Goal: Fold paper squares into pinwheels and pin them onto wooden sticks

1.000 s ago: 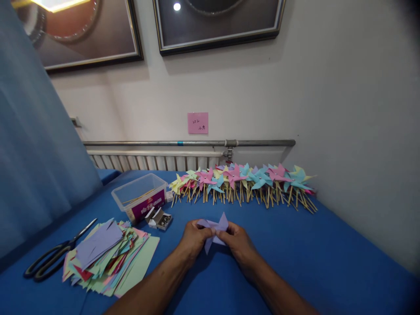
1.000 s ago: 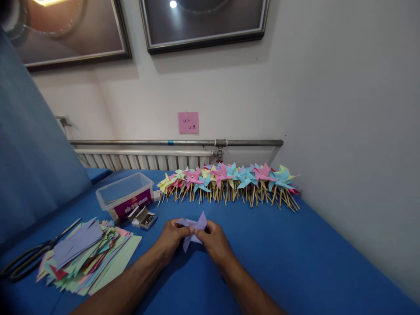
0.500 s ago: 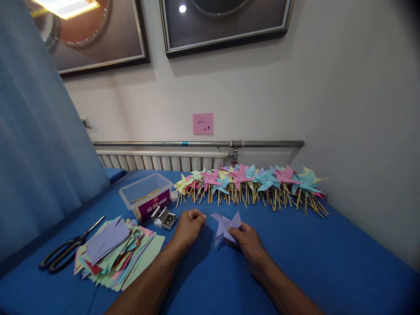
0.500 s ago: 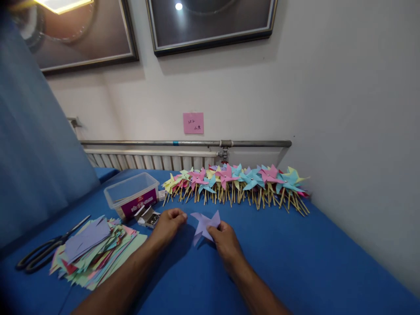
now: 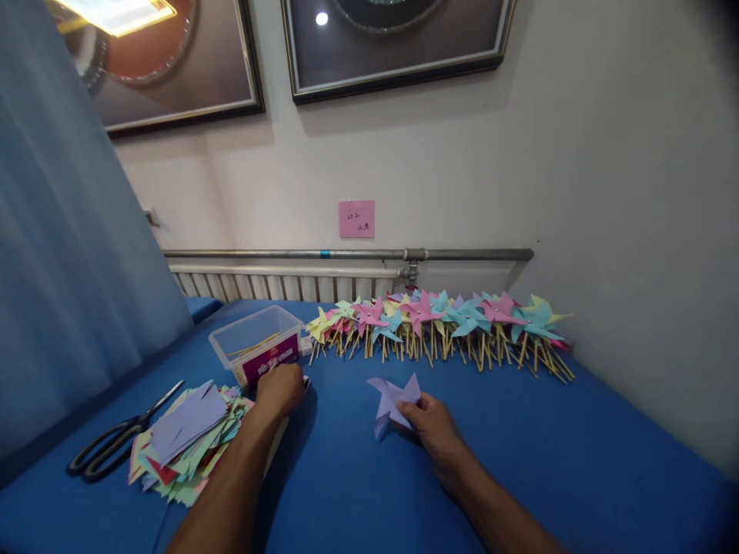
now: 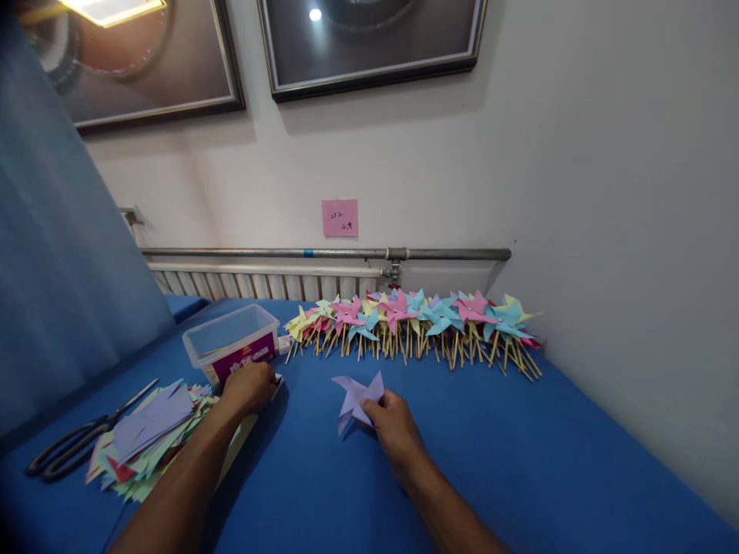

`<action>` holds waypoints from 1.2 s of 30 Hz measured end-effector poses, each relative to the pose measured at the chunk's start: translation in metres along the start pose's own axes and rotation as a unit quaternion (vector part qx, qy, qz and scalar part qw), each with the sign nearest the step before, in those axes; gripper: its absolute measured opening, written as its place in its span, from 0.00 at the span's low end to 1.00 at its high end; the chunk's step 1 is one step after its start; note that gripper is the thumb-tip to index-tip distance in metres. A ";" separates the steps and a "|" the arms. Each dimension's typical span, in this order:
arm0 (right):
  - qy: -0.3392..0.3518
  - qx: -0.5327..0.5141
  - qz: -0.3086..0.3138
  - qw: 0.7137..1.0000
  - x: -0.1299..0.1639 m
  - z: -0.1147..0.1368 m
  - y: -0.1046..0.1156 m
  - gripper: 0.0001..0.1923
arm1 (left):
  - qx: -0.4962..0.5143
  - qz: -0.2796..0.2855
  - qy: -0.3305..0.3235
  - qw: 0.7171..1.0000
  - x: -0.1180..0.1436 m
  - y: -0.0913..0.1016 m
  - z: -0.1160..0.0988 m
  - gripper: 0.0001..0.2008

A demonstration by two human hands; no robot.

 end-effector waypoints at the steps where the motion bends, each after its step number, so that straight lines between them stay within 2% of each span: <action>1: 0.001 0.001 0.001 1.000 0.001 0.001 -0.001 0.11 | 0.000 0.001 0.000 1.000 0.000 0.000 0.000 0.16; 5: -0.003 0.007 -0.010 1.000 0.001 0.001 -0.001 0.10 | -0.009 0.005 -0.003 1.000 0.000 0.000 0.001 0.17; 11: -0.018 0.012 -0.019 1.000 -0.005 -0.003 0.002 0.14 | -0.040 0.010 0.013 0.999 -0.004 -0.004 0.001 0.17; 18: -0.014 0.009 -0.017 1.000 -0.001 -0.001 0.002 0.14 | -0.042 0.000 0.018 0.999 -0.001 0.000 0.002 0.15; 26: -0.011 0.011 -0.023 1.000 -0.003 -0.003 0.003 0.14 | -0.032 -0.068 -0.002 0.997 0.000 0.003 0.000 0.14; 28: -0.011 0.011 -0.023 1.000 -0.005 -0.004 0.003 0.14 | 0.011 -0.101 -0.017 0.995 -0.001 0.003 -0.003 0.11; 30: -0.007 0.013 -0.019 1.000 -0.006 -0.006 0.004 0.15 | 0.110 -0.142 -0.053 0.982 -0.001 0.001 -0.013 0.08; 32: 0.002 0.015 -0.019 1.000 -0.008 -0.007 0.005 0.15 | 0.240 -0.177 -0.106 0.949 -0.001 -0.004 -0.029 0.05; 34: 0.006 0.012 -0.020 1.000 -0.010 -0.009 0.005 0.15 | 0.333 -0.188 -0.165 0.909 0.001 -0.013 -0.049 0.04; 36: 0.006 0.006 -0.017 1.000 -0.012 -0.011 0.005 0.15 | 0.341 -0.179 -0.221 0.896 0.005 -0.024 -0.070 0.06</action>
Point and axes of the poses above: each hand's wrist, its own x-axis away from the middle knuckle, its own y-axis out of the back of the hand, z = x × y, the point moved 3 cm from there along -x, towards the middle knuckle, and after that the axes turned 14 degrees about -y, right-handed, at the moved point
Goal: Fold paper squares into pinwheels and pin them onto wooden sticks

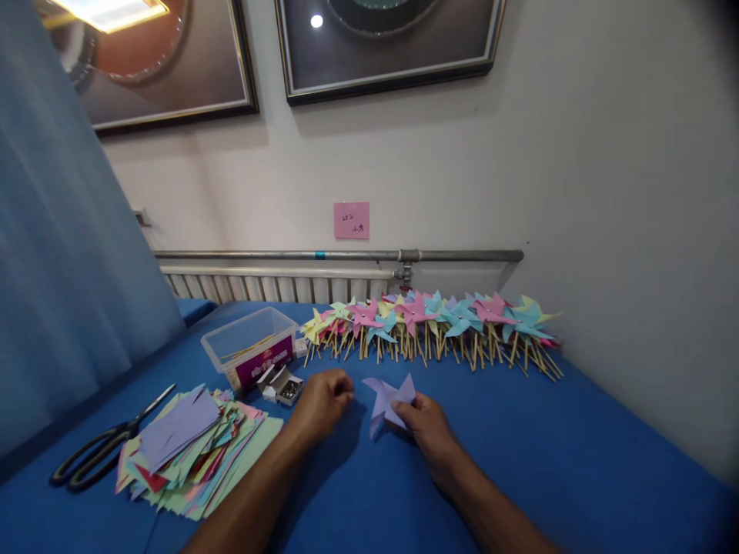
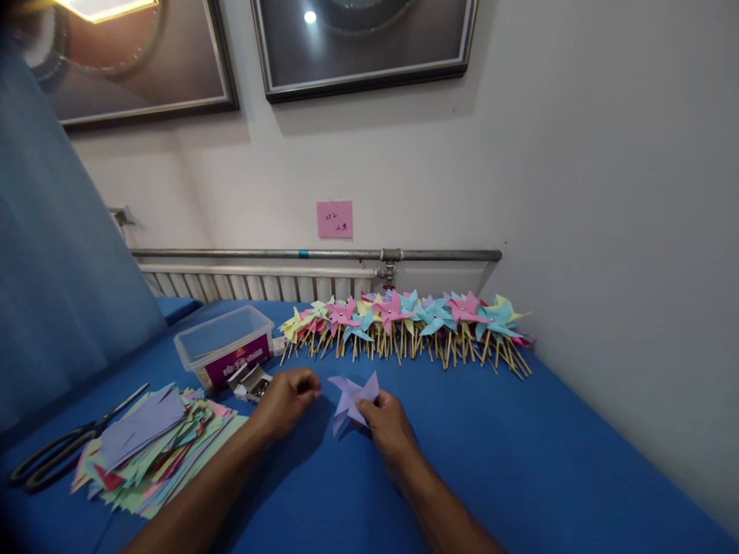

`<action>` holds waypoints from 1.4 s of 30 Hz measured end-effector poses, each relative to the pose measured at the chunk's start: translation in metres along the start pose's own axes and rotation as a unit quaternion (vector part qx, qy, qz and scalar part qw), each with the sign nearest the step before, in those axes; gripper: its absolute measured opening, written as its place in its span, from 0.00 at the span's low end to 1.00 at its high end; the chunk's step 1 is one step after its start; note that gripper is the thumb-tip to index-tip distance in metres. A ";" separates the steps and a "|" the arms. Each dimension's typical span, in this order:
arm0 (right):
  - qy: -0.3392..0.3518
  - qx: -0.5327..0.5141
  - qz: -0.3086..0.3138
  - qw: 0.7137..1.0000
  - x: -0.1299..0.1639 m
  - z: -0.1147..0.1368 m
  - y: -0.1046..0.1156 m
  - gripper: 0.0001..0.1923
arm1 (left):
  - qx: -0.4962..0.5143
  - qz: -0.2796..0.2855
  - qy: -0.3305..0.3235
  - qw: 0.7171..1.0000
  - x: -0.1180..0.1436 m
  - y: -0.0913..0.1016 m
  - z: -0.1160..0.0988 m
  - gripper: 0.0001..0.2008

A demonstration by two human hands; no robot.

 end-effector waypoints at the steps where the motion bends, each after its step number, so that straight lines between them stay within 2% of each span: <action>1: -0.001 -0.002 0.000 1.000 -0.001 -0.001 0.000 0.15 | -0.011 0.025 -0.031 0.999 0.002 -0.009 -0.005 0.08; 3: -0.001 -0.001 -0.006 1.000 -0.002 -0.001 0.000 0.15 | -0.048 0.084 -0.078 0.992 0.005 -0.024 -0.011 0.10; 6: -0.008 -0.009 -0.008 1.000 -0.002 0.000 0.000 0.15 | -0.078 0.148 -0.097 0.981 0.008 -0.032 -0.011 0.11; 12: -0.012 -0.017 0.005 1.000 0.004 0.004 -0.003 0.14 | -0.099 0.185 -0.048 0.977 0.006 -0.022 -0.003 0.13; 16: -0.013 -0.018 -0.002 1.000 0.006 0.006 -0.002 0.14 | -0.131 0.206 -0.021 0.969 0.006 -0.017 -0.006 0.11; 19: -0.008 -0.023 -0.005 1.000 0.003 0.004 -0.001 0.15 | -0.085 0.180 -0.013 0.980 0.006 -0.017 -0.012 0.10; 22: -0.004 -0.035 -0.014 0.999 -0.002 0.001 0.000 0.14 | 0.061 0.106 0.029 0.992 0.006 -0.020 -0.014 0.06; 25: -0.006 -0.060 -0.022 0.998 -0.004 -0.001 -0.001 0.15 | 0.205 0.021 0.098 0.974 0.005 -0.029 -0.012 0.03; 27: -0.006 -0.070 -0.020 0.997 -0.003 0.000 -0.003 0.17 | 0.257 -0.024 0.125 0.958 0.004 -0.036 -0.011 0.03; 31: 0.002 -0.070 -0.010 0.997 0.003 0.002 -0.005 0.19 | 0.283 -0.105 0.073 0.951 0.003 -0.043 -0.017 0.01; 37: 0.028 -0.042 0.003 0.999 0.009 0.002 -0.013 0.18 | 0.240 -0.097 -0.001 0.966 0.007 -0.043 -0.026 0.03; 42: 0.050 -0.019 0.001 0.999 0.015 0.007 -0.017 0.17 | 0.213 -0.095 -0.010 0.972 0.007 -0.041 -0.026 0.05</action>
Point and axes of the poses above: each hand's wrist, its own x-axis away from the middle knuckle, its own y-axis out of the back of the hand, z = x × y, the point moved 3 cm from there along -x, towards the middle knuckle, and after that the axes turned 14 degrees about -y, right-handed, at the moved point
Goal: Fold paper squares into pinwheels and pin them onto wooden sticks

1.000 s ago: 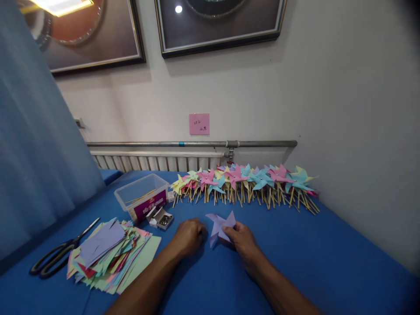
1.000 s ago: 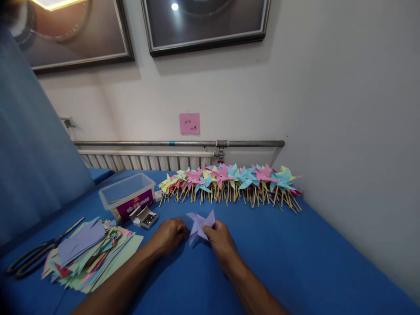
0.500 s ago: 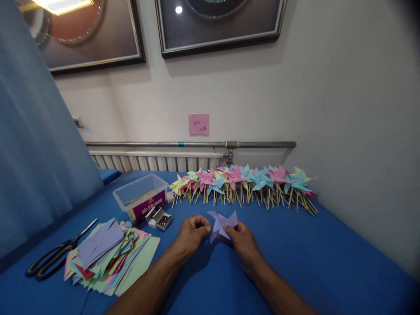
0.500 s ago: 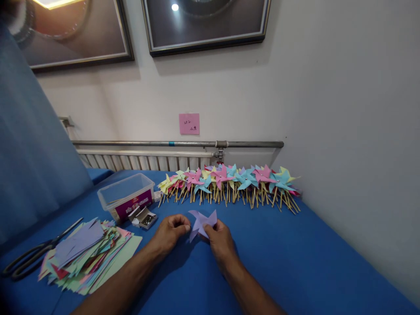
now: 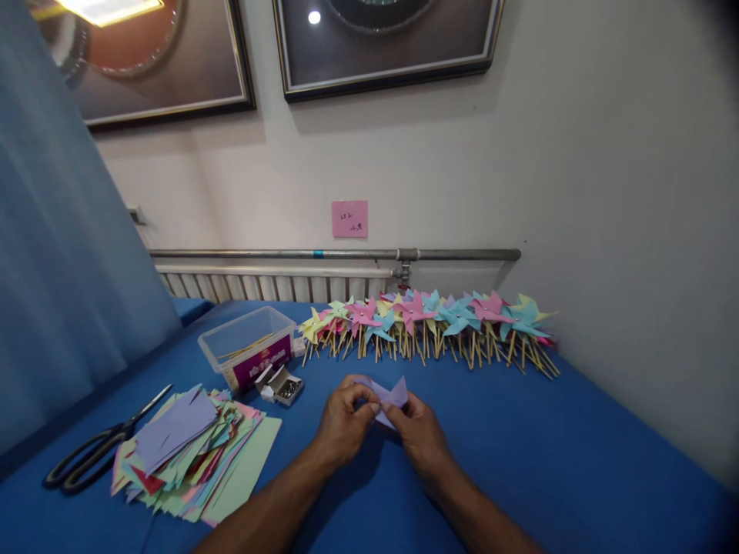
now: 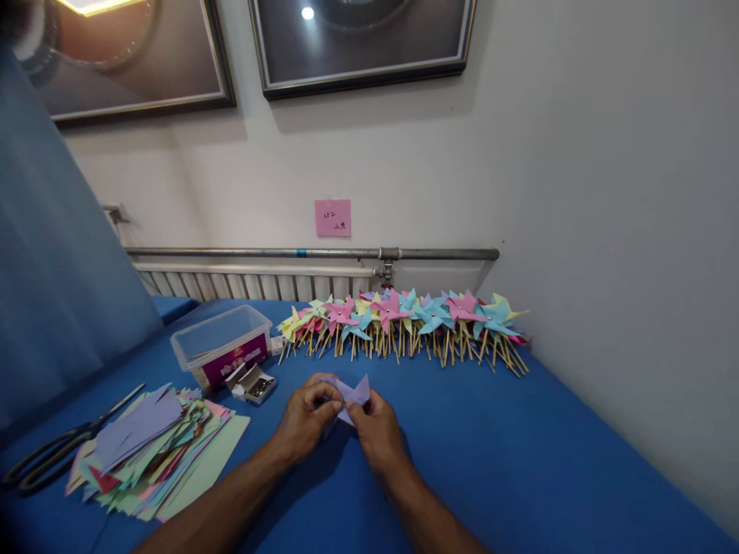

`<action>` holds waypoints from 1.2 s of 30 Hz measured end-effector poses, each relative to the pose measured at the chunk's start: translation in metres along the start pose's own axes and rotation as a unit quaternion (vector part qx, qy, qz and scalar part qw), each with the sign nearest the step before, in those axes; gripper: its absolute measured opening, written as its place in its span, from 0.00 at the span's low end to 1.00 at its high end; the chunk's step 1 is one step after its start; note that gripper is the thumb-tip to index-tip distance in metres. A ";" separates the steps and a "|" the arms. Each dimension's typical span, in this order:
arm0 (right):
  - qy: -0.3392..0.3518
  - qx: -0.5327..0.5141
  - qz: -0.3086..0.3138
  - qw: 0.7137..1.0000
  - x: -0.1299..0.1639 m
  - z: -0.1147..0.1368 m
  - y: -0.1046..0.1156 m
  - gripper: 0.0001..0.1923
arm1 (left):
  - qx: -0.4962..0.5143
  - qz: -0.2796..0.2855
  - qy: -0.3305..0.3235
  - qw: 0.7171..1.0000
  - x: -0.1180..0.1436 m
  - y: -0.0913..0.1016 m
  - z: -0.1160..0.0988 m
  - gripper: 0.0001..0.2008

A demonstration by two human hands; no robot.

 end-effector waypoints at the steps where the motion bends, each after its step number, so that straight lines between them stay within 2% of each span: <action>1: 0.003 0.008 -0.004 1.000 0.001 0.001 0.000 0.17 | -0.004 0.001 0.001 1.000 0.000 0.000 0.000 0.05; 12: 0.002 0.008 0.015 1.000 0.002 0.002 0.000 0.18 | 0.012 0.009 0.033 0.999 -0.001 0.000 0.004 0.04; 21: 0.011 0.011 0.028 0.999 0.002 0.002 -0.001 0.14 | -0.016 -0.019 0.064 0.998 0.001 -0.002 0.004 0.05; 26: 0.008 0.014 0.026 1.000 0.002 0.001 -0.001 0.13 | 0.016 -0.023 0.096 0.995 0.003 -0.005 0.005 0.04; 36: 0.006 0.030 0.018 0.999 0.002 0.000 0.000 0.15 | -0.011 -0.030 0.054 0.998 0.002 -0.004 -0.002 0.04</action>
Point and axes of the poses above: each hand's wrist, its own x-axis away from the middle knuckle, its own y-axis out of the back of the hand, z = x × y, the point moved 3 cm from there along -x, towards the middle knuckle, and after that the axes turned 14 degrees about -y, right-handed, at the moved point
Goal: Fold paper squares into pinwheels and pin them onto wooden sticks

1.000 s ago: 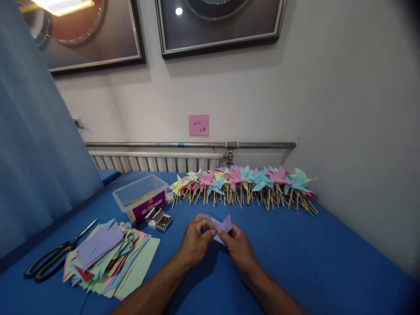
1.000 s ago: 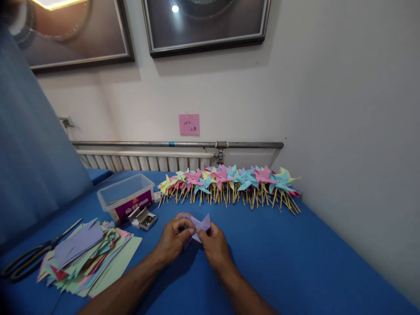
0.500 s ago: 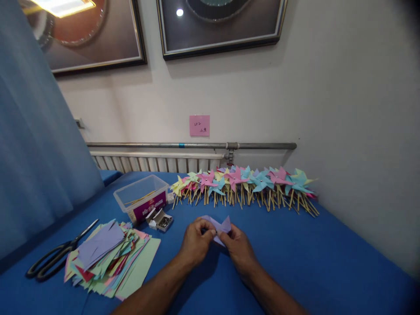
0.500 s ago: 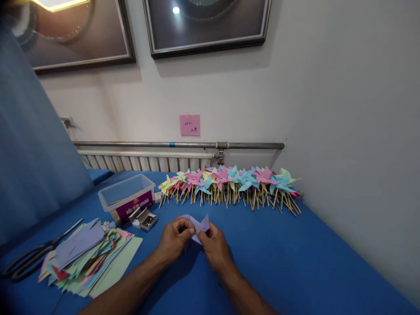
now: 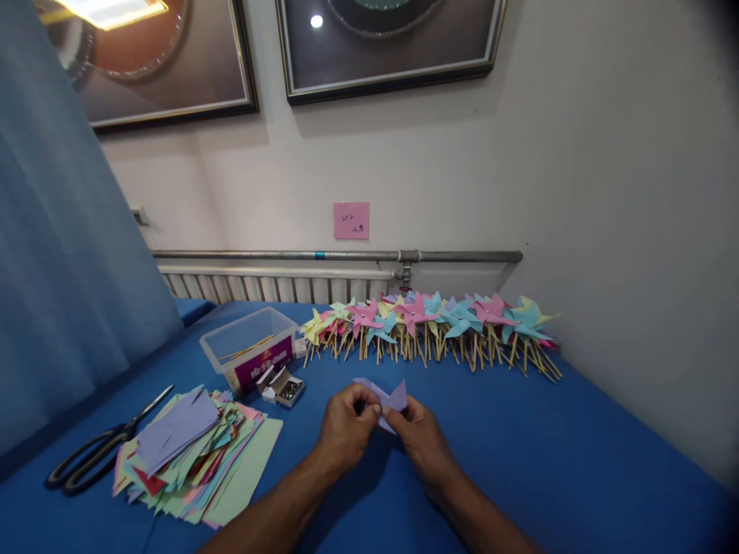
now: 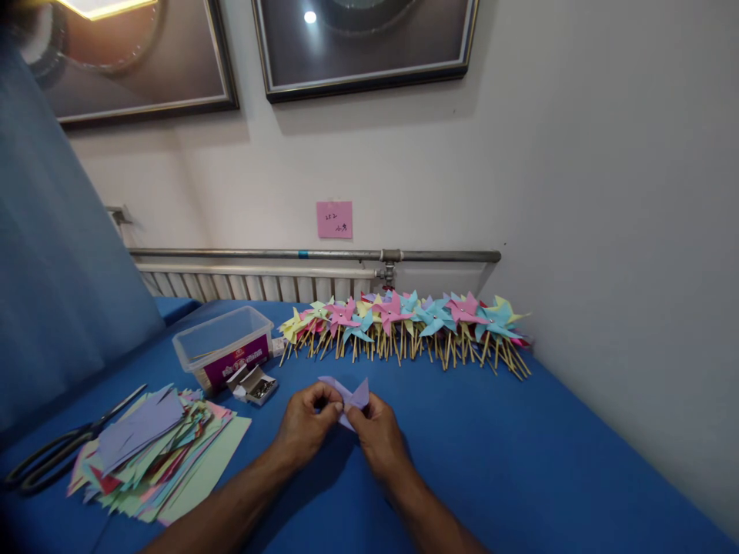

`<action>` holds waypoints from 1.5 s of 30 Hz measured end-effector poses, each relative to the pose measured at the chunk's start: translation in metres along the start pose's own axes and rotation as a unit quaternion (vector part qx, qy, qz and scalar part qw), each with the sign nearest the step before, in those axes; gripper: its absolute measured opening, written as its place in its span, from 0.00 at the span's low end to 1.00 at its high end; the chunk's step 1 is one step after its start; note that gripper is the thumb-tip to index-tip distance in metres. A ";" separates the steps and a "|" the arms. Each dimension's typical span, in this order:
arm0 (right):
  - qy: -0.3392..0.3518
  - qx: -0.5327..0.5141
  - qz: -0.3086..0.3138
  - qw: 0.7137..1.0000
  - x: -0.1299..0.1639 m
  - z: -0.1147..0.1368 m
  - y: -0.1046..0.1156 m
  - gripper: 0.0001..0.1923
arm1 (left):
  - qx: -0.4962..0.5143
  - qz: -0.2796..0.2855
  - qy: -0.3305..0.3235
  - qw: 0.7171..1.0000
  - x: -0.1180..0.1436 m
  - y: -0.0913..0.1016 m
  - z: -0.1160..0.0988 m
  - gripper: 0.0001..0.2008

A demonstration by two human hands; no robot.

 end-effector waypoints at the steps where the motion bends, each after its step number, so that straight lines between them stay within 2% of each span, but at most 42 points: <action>1: 0.001 -0.003 0.004 1.000 0.000 0.000 0.000 0.16 | -0.001 -0.001 0.000 1.000 0.000 0.000 -0.001 0.04; 23: -0.006 0.031 0.032 0.999 0.000 0.002 -0.001 0.17 | 0.007 -0.013 0.010 1.000 0.002 -0.001 -0.003 0.03; 32: -0.005 0.031 0.034 0.999 -0.002 -0.003 -0.002 0.15 | 0.001 -0.009 0.024 1.000 0.001 0.000 -0.004 0.02; 45: 0.020 0.054 0.021 0.998 0.004 0.005 -0.004 0.16 | 0.008 -0.002 0.024 1.000 0.001 0.000 -0.005 0.02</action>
Point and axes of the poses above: each hand's wrist, its own x-axis away from the middle knuckle, its own y-axis out of the back of the hand, z = x × y, the point moved 3 cm from there along -x, towards the middle knuckle, and after that the axes turned 14 degrees about -y, right-handed, at the moved point
